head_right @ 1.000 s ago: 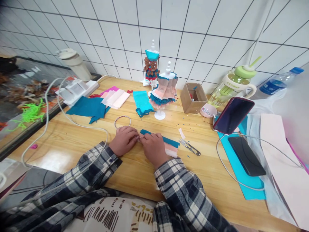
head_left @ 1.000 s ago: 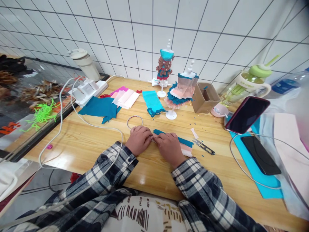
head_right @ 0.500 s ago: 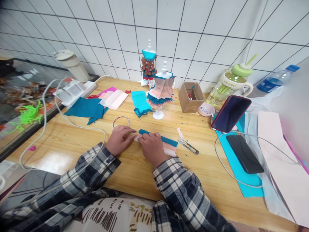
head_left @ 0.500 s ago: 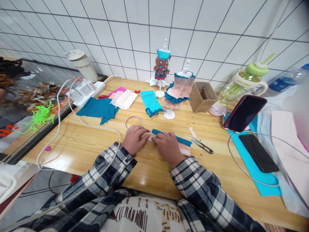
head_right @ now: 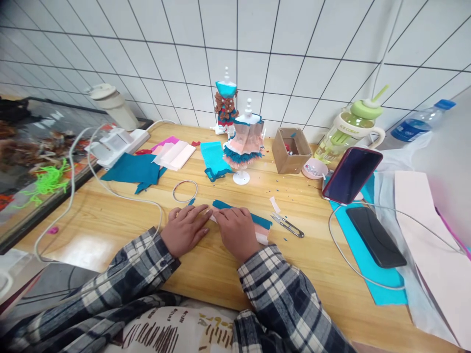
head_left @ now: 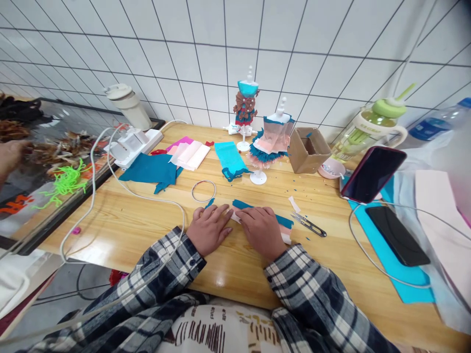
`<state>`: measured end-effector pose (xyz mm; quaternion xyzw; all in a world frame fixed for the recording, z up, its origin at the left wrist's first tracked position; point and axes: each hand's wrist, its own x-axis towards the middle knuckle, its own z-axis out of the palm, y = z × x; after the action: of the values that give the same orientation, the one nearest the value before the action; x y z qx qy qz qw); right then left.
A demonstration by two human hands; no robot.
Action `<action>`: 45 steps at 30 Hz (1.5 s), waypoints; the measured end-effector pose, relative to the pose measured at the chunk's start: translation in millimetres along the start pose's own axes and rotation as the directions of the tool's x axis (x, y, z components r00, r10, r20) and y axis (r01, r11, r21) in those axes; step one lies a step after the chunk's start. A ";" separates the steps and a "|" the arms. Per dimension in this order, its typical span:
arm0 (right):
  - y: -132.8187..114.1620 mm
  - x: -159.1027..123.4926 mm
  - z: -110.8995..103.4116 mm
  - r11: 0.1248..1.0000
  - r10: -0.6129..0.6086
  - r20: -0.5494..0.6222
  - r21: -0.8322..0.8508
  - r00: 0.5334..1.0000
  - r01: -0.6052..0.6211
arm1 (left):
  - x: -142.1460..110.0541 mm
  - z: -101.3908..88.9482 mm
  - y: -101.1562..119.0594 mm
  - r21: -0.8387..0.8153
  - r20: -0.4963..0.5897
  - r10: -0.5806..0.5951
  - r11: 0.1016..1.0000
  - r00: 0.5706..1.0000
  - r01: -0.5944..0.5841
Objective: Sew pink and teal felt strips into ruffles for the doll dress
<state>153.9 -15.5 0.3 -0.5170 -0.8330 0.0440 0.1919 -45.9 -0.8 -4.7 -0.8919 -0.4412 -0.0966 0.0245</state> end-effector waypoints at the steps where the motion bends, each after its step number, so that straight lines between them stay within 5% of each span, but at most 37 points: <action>1: 3.7 -6.3 -3.4 0.999 0.027 -0.032 0.022 0.999 -0.026 | 0.7 -1.2 -2.2 -0.003 -0.011 -0.002 1.000 1.000 0.002; 6: 36.3 -52.1 -18.9 0.977 0.211 -0.128 0.053 0.969 -0.206 | 2.5 -9.4 -7.0 -0.040 -0.102 -0.045 0.998 0.994 0.041; 11: 57.7 -88.1 -25.2 0.945 0.319 -0.114 0.118 0.941 -0.306 | 0.7 -5.5 12.9 -0.125 0.052 0.244 0.964 0.968 -0.236; 14: 58.8 -91.8 -24.6 0.928 0.356 -0.072 0.143 0.932 -0.343 | -0.4 0.7 25.2 -0.114 0.163 0.250 0.966 0.954 -0.234; 24: 59.1 -87.2 -26.3 0.915 0.373 -0.001 0.163 0.928 -0.368 | 3.8 -0.2 25.9 -0.059 0.269 0.224 0.975 0.937 -0.216; 29: 58.3 -88.0 -26.6 0.913 0.379 -0.063 0.189 0.923 -0.362 | 3.0 0.8 29.3 -0.061 0.270 0.221 0.975 0.937 -0.212; 32: 60.4 -89.7 -26.6 0.905 0.397 -0.146 0.229 0.906 -0.359 | 1.4 -1.1 25.9 -0.065 0.179 0.224 0.974 0.958 -0.216; 35: 64.2 -91.6 -26.5 0.896 0.418 -0.226 0.260 0.880 -0.359 | 3.2 -7.0 6.6 -0.073 0.008 0.123 0.990 0.992 -0.122; 38: 67.2 -92.1 -25.5 0.887 0.438 -0.257 0.280 0.861 -0.367 | 7.7 -13.9 -28.8 -0.073 -0.120 -0.131 0.990 0.984 0.123; 41: 67.8 -91.4 -23.9 0.881 0.446 -0.245 0.288 0.861 -0.375 | 10.4 -18.8 -61.7 0.059 -0.049 -0.334 0.940 0.941 0.337; 45: 67.7 -89.9 -21.9 0.884 0.440 -0.224 0.277 0.870 -0.376 | 12.3 -20.1 -76.5 0.111 0.023 -0.377 0.921 0.926 0.373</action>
<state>254.2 -66.0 -22.5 -0.6578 -0.6580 0.1039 0.3516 -102.2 52.9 14.2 -0.7904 -0.6085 -0.0564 0.0424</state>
